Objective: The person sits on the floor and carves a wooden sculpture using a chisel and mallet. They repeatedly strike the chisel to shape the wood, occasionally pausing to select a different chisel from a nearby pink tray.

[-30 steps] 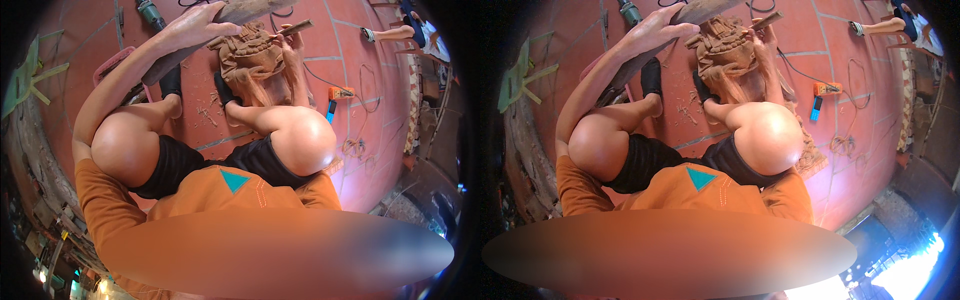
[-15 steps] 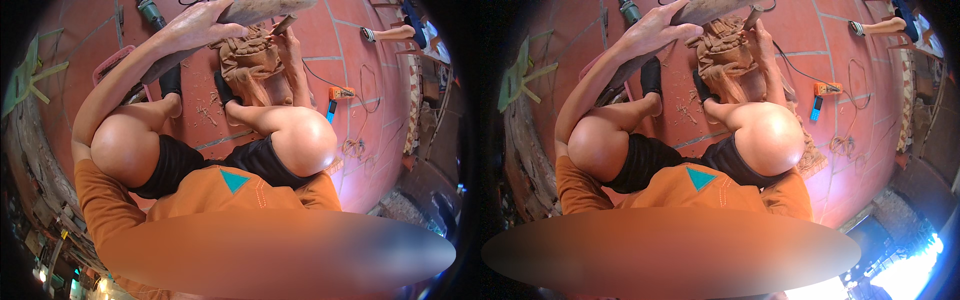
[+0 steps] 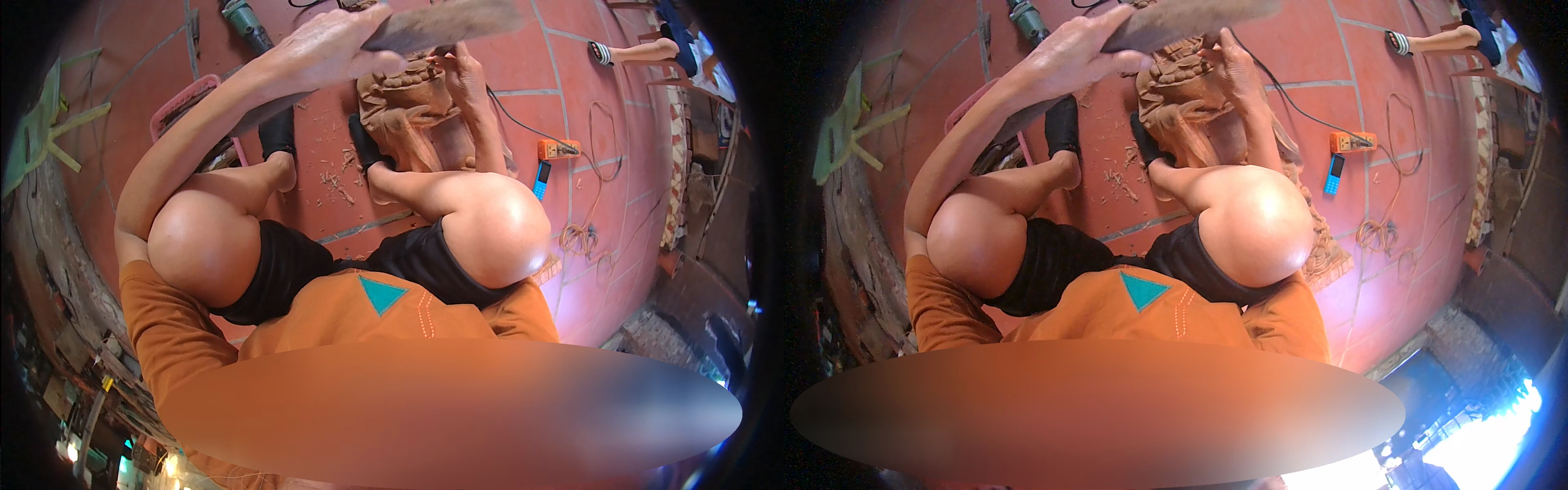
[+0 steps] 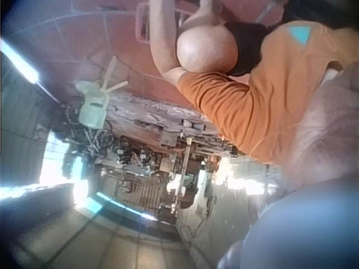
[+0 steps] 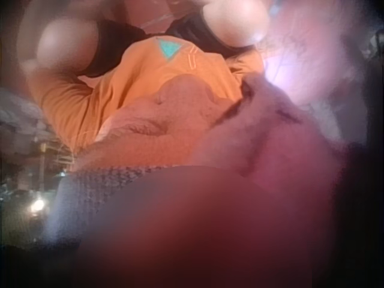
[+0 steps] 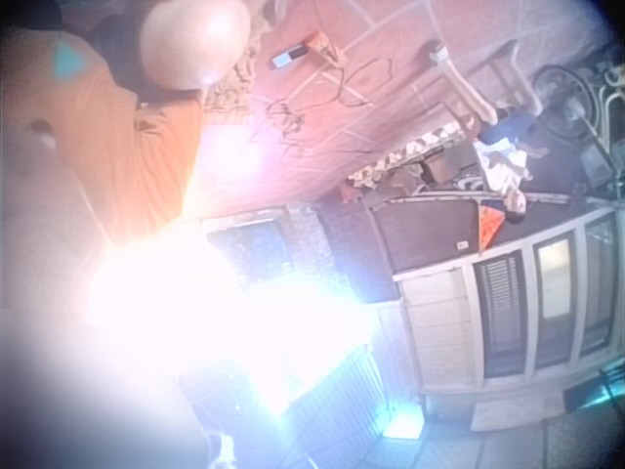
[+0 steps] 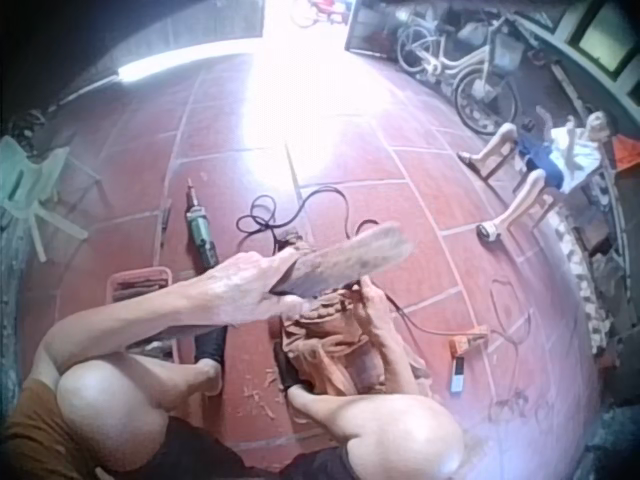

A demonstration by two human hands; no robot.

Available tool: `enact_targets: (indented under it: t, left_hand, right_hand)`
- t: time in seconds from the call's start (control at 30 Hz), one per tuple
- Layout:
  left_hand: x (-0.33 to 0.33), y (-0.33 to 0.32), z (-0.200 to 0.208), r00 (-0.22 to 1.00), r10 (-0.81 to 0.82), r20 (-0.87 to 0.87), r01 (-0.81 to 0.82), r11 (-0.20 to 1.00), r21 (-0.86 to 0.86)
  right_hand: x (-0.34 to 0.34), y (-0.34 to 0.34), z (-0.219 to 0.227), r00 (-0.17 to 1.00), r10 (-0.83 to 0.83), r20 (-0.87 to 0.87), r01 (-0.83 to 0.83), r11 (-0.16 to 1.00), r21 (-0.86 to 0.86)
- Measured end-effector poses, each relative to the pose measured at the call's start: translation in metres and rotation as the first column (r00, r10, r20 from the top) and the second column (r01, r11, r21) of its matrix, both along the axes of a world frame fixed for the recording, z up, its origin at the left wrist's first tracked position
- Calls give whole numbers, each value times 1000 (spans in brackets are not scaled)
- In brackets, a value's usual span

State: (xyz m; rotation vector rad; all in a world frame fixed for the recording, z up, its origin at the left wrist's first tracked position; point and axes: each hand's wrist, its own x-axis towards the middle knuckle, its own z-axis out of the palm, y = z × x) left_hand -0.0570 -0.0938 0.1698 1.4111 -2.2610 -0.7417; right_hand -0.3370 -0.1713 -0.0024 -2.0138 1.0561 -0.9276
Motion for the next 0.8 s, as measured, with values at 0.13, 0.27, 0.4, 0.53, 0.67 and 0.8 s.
enact_targets:
  t: [0.13, 0.27, 0.4, 0.53, 0.67, 0.8]
  left_hand:
    - [1, 2, -7, 998, -60, 23, 63, 990, -124]
    - [-2, -4, -10, 970, -21, -243, -61, 944, -325]
    - [2, -1, -14, 999, -3, -49, -7, 977, -214]
    - [4, 3, -12, 999, -9, -42, 5, 995, -99]
    - [3, 5, 0, 970, 21, -241, -48, 993, -105]
    - [-1, 3, 5, 988, 53, -147, -49, 998, 27]
  right_hand:
    - [-2, 0, -9, 998, -15, -64, 6, 991, -133]
    - [-4, 4, -14, 999, -49, 12, 49, 999, 1]
    - [-3, 5, -12, 992, -69, -103, 56, 991, -120]
    - [-1, 6, -9, 994, -75, -75, 71, 996, -56]
    - [-5, 14, -5, 995, -72, 70, 64, 993, 102]
    - [-1, 14, -9, 990, -80, 113, 71, 994, 78]
